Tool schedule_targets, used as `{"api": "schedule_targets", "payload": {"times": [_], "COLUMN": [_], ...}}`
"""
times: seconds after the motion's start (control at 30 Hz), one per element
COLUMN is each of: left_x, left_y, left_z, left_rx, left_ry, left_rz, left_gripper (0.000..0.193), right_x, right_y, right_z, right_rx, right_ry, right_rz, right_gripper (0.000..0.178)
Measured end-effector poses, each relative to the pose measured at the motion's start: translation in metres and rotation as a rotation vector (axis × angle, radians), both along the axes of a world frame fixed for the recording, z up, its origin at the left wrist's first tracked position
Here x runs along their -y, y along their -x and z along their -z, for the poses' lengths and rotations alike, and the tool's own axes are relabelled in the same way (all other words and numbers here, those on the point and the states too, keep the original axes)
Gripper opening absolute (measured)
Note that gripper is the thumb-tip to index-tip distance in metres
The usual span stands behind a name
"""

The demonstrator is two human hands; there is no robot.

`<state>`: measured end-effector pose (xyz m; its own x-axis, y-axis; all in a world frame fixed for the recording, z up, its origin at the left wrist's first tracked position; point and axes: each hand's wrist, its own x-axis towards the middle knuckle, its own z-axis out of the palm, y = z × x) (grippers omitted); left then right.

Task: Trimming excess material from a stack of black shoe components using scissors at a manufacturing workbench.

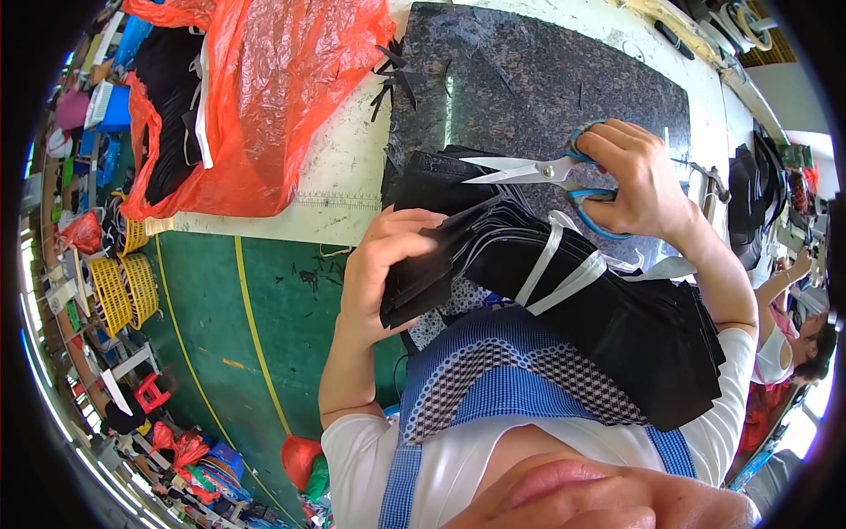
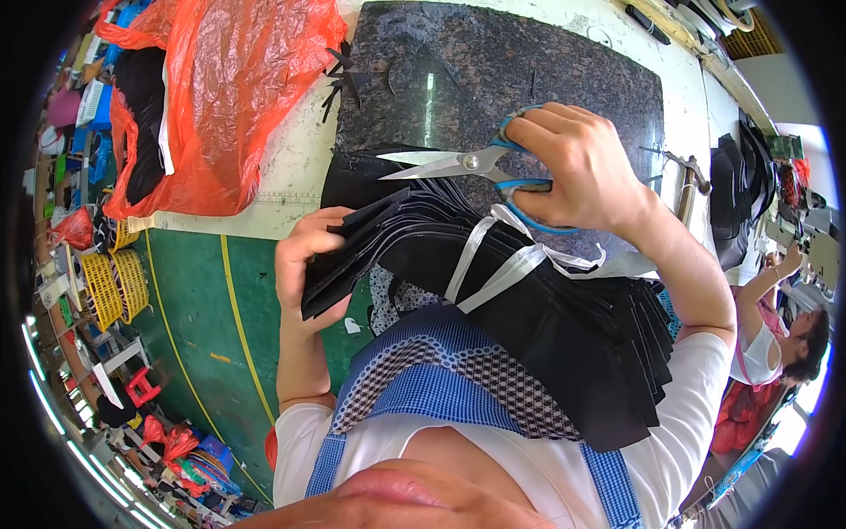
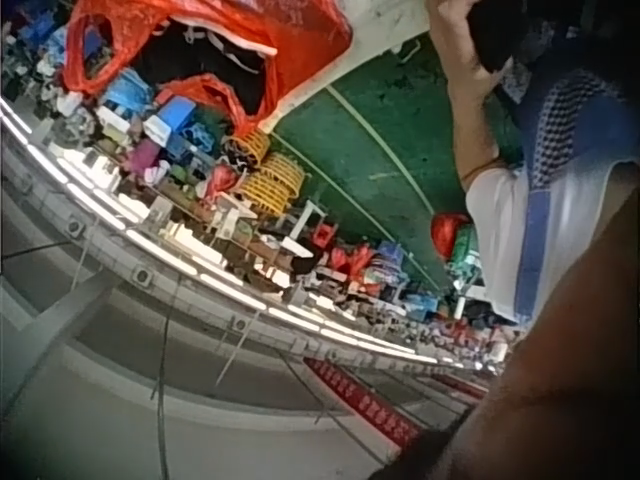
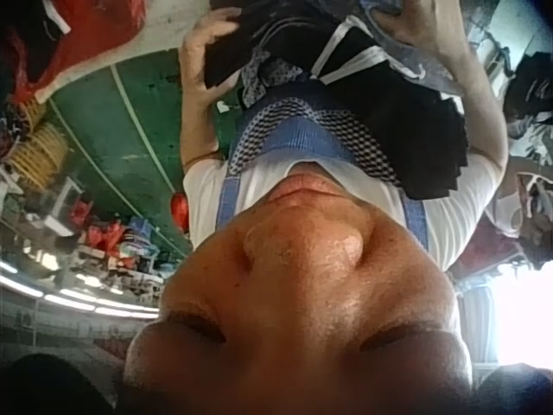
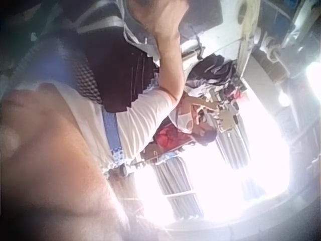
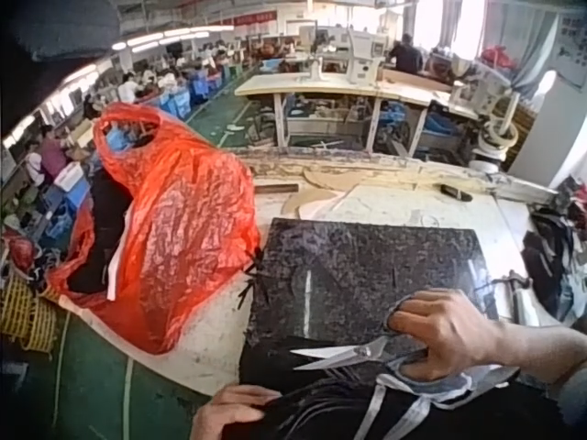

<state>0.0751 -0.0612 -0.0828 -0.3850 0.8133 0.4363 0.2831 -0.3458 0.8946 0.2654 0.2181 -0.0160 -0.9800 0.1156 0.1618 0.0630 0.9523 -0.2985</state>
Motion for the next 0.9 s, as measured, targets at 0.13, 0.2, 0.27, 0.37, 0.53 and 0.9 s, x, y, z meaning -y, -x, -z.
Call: {"api": "schedule_targets", "payload": {"times": [0.13,0.2,0.27,0.37,0.53,0.9], "left_x": [0.002,-0.001,0.0,-0.002,-0.005,-0.013], "left_y": [-0.015,0.001,-0.001,-0.003,-0.003,0.009], "left_z": [-0.01,-0.006,-0.004,-0.001,-0.003,-0.02], "left_rx": [0.15,-0.181,-0.182,-0.164,-0.141,-0.244], "left_ry": [0.222,0.009,0.022,0.012,-0.009,0.147], "left_rz": [-0.151,-0.016,-0.027,-0.033,-0.018,-0.075], "left_gripper": [0.049,0.056,0.055,0.054,0.053,0.034], "right_x": [0.001,0.004,0.004,0.0,0.0,-0.007], "right_y": [0.005,0.014,0.019,0.019,0.041,0.024], "right_z": [0.006,0.005,0.007,0.008,0.003,-0.004], "right_rx": [-0.005,-0.023,-0.042,0.018,-0.118,0.166], "right_ry": [-0.061,-0.046,-0.03,-0.003,-0.04,0.345], "right_rz": [-0.007,-0.037,-0.066,-0.077,-0.14,0.091], "right_gripper": [0.042,0.042,0.042,0.039,0.03,0.028]}}
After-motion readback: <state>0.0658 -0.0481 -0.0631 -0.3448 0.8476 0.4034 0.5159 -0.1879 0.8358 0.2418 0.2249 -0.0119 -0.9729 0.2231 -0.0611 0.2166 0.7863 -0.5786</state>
